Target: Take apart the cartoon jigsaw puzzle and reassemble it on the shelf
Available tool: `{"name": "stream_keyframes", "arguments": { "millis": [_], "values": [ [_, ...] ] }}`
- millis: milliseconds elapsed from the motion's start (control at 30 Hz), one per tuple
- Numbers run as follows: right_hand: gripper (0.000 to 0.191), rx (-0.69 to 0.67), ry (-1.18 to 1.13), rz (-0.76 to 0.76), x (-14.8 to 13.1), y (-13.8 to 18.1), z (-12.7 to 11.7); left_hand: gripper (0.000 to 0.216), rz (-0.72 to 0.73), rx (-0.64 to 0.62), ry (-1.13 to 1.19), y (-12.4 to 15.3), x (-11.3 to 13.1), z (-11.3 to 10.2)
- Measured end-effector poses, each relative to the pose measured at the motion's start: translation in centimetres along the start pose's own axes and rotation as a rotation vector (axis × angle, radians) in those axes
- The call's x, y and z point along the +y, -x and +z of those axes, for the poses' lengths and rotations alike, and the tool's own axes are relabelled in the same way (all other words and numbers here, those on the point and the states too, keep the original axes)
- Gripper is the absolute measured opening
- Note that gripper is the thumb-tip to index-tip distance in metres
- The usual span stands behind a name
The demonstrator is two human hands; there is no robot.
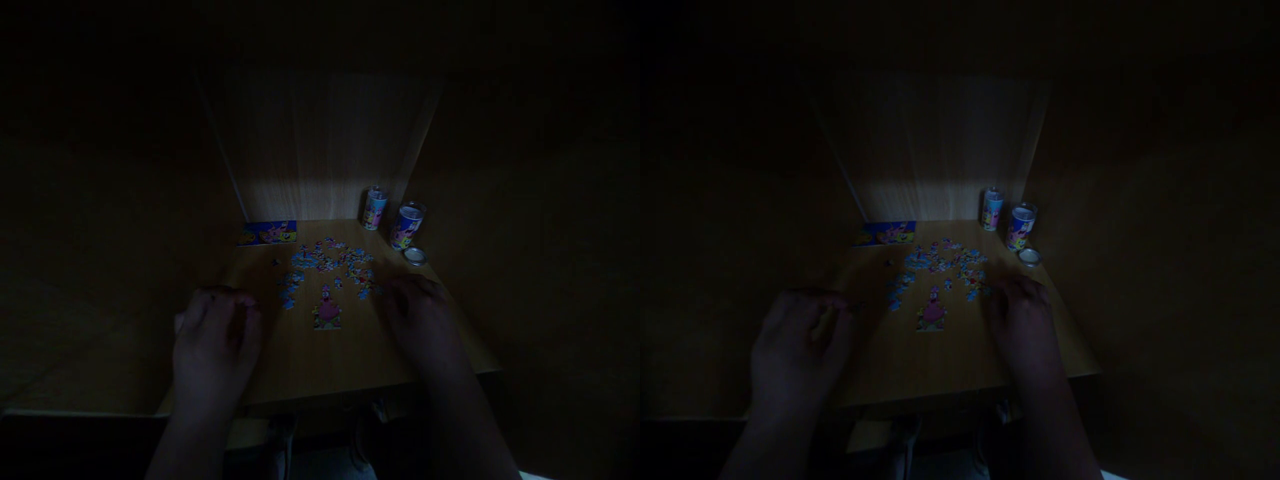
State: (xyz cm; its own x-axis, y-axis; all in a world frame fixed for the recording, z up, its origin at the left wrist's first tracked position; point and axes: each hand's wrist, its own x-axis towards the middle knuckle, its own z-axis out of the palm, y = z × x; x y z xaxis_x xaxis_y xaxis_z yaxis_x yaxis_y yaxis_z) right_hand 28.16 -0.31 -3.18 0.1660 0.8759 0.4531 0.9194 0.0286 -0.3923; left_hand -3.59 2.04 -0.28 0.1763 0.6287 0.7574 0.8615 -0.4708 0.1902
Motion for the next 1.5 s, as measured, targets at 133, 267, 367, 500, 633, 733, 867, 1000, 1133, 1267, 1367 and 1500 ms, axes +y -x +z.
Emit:
{"name": "stream_keyframes", "arguments": {
  "millis": [133,267,367,500,633,733,867,1000,1133,1267,1367,1500],
  "values": [
    [0.023,-0.002,-0.004,0.002,0.02,-0.01,0.03,0.008,-0.013,-0.007,0.011,0.02,0.09,0.13],
    [0.024,-0.011,-0.011,0.013,-0.06,0.02,0.03,0.007,-0.025,-0.014,0.012,0.14,-0.01,0.17],
    [0.023,-0.003,-0.007,0.013,-0.16,0.04,-0.04,0.008,-0.016,-0.012,0.014,0.17,-0.15,0.17],
    [0.023,-0.02,-0.002,0.005,-0.1,0.0,-0.02,0.008,-0.015,-0.014,0.016,0.06,-0.15,0.19],
    [0.023,-0.021,-0.004,0.015,0.01,-0.04,0.09,0.007,-0.037,-0.022,0.006,0.0,-0.03,0.2],
    [0.024,-0.021,-0.01,0.019,-0.06,-0.02,0.08,0.008,-0.067,-0.027,0.013,0.09,-0.07,0.18],
    [0.023,-0.023,-0.01,0.021,-0.12,0.01,0.03,0.009,-0.095,-0.031,0.041,0.23,-0.13,0.08],
    [0.024,-0.028,-0.006,0.019,0.0,-0.01,0.12,0.01,-0.089,-0.031,0.044,0.18,-0.14,-0.09],
    [0.025,-0.023,-0.019,0.017,0.14,0.01,0.24,0.011,-0.052,-0.044,0.057,0.06,-0.16,-0.16],
    [0.024,-0.021,-0.014,0.008,0.12,0.03,0.21,0.013,-0.052,-0.047,0.056,0.06,-0.16,-0.11],
    [0.024,-0.022,-0.008,0.013,0.01,0.02,0.12,0.014,-0.066,-0.051,0.044,0.09,-0.18,-0.06],
    [0.025,-0.031,-0.02,0.029,-0.07,0.04,0.08,0.016,-0.068,-0.049,0.022,0.11,-0.23,0.04]
  ]
}}
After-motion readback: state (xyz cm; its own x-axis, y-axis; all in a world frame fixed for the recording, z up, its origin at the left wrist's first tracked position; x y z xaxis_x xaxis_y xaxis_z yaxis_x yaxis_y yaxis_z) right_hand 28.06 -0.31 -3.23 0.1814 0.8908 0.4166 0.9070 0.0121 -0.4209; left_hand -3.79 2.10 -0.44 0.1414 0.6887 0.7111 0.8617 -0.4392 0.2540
